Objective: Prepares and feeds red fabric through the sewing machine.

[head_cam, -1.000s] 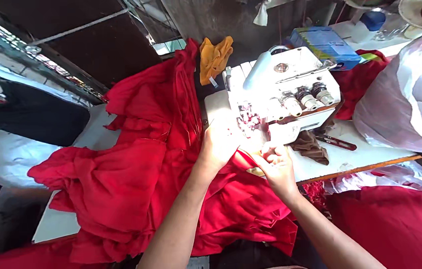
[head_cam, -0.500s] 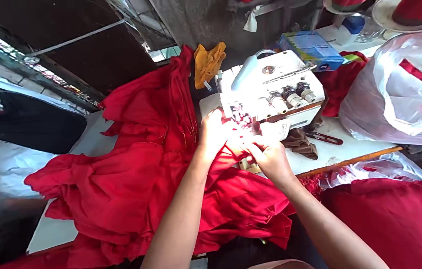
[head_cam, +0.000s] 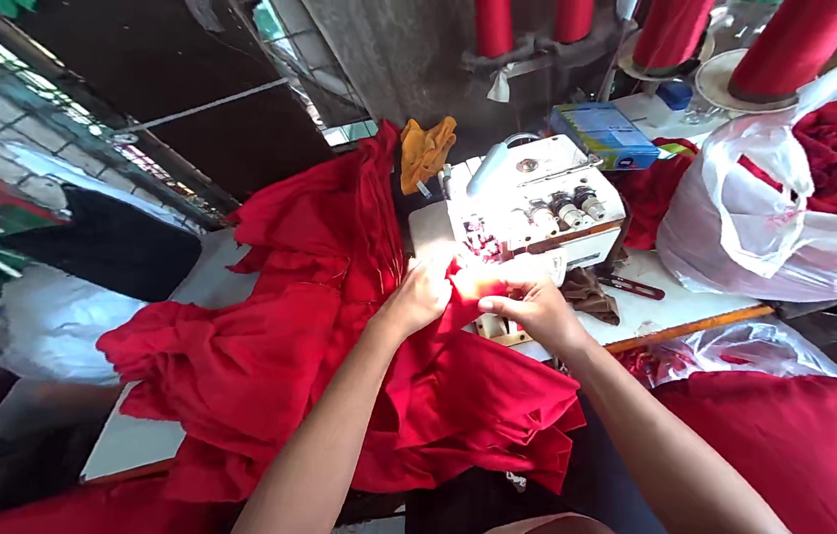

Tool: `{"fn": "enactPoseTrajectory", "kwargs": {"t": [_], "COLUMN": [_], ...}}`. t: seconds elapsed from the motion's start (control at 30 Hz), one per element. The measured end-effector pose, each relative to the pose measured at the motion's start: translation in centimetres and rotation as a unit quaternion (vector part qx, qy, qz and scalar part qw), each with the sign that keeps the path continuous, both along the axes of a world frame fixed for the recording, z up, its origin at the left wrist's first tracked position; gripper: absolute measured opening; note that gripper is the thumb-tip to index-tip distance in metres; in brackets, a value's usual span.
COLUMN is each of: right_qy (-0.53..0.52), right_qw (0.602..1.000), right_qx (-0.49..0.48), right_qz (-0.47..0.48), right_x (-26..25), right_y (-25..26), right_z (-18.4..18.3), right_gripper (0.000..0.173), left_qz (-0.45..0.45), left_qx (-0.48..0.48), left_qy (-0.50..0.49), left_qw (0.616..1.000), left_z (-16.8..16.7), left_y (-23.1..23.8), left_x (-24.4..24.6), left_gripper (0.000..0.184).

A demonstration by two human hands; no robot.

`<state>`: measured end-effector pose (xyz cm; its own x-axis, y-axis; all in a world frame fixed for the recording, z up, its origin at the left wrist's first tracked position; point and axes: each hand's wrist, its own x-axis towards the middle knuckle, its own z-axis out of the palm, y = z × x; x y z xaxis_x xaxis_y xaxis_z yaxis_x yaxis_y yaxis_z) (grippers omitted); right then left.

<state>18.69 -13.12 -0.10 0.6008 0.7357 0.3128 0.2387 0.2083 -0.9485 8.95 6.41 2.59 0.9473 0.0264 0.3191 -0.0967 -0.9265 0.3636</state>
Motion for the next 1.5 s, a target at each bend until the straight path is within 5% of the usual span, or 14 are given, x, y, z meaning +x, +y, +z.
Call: {"fn": "enactPoseTrajectory", "kwargs": {"t": [0.13, 0.27, 0.4, 0.5, 0.6, 0.7, 0.77, 0.87, 0.97, 1.07, 1.13, 1.23, 1.33, 1.5], "right_qy": [0.082, 0.11, 0.165, 0.009, -0.173, -0.195, -0.168, 0.053, 0.2, 0.204, 0.188, 0.159, 0.084, 0.064], "right_qw": [0.994, 0.993, 0.985, 0.999, 0.972, 0.942, 0.953, 0.991, 0.977, 0.976, 0.979, 0.985, 0.996, 0.993], "right_qx": [-0.016, -0.001, 0.047, -0.032, -0.139, -0.203, -0.175, -0.067, 0.038, 0.068, 0.072, 0.071, 0.028, 0.028], "right_qz": [0.064, 0.046, 0.017, 0.002, 0.075, 0.18, 0.18, 0.101, 0.067, 0.019, 0.019, 0.012, -0.009, -0.091], "right_x": [0.9, 1.4, 0.6, 0.1, 0.8, 1.9, 1.7, 0.4, -0.3, -1.3, -2.0, -3.1, -3.5, -4.3], "right_y": [-0.6, -0.8, 1.1, 2.1, 1.5, 0.5, 0.2, -0.1, -0.4, -0.5, -0.3, 0.1, -0.2, -0.9], "right_z": [0.5, 2.0, 3.5, 4.0, 4.5, 4.9, 4.5, 3.3, 2.1, 1.1, 0.5, -0.3, -0.1, -1.4], "right_gripper": [0.012, 0.014, 0.021, 0.019, 0.027, 0.031, 0.025, 0.012, 0.012, 0.004, 0.006, 0.005, 0.01, 0.014], "left_qz": [-0.027, 0.063, 0.004, -0.04, -0.052, -0.056, -0.073, -0.067, 0.027, 0.132, 0.202, 0.247, 0.145, -0.014], "left_qx": [0.159, 0.293, 0.289, 0.257, 0.286, 0.265, 0.2, 0.038, 0.086, 0.155, 0.194, 0.143, 0.033, 0.116], "left_qy": [0.022, 0.061, 0.081, 0.178, 0.037, -0.018, -0.092, -0.182, -0.145, -0.136, -0.156, -0.059, -0.015, 0.1], "left_qw": [0.987, 0.952, 0.954, 0.949, 0.956, 0.962, 0.973, 0.98, 0.985, 0.97, 0.947, 0.956, 0.989, 0.988], "left_z": [2.2, 5.6, 8.4, 10.5, 7.9, 7.4, 6.9, 5.8, 1.0, -3.5, -3.0, -0.3, 0.6, 1.6], "left_y": [0.9, 1.0, -2.6, -6.6, -4.7, -4.6, -5.9, -8.5, -6.9, -0.7, 2.5, 1.6, -2.3, -4.9], "left_x": [0.6, -0.5, -3.2, -4.1, -3.9, -3.2, -2.5, -3.0, -5.5, -9.1, -10.9, -11.5, -9.0, -2.3], "left_gripper": [0.02, 0.01, 0.017, 0.025, 0.015, 0.016, 0.016, 0.021, 0.066, 0.049, 0.047, 0.083, 0.097, 0.064]}}
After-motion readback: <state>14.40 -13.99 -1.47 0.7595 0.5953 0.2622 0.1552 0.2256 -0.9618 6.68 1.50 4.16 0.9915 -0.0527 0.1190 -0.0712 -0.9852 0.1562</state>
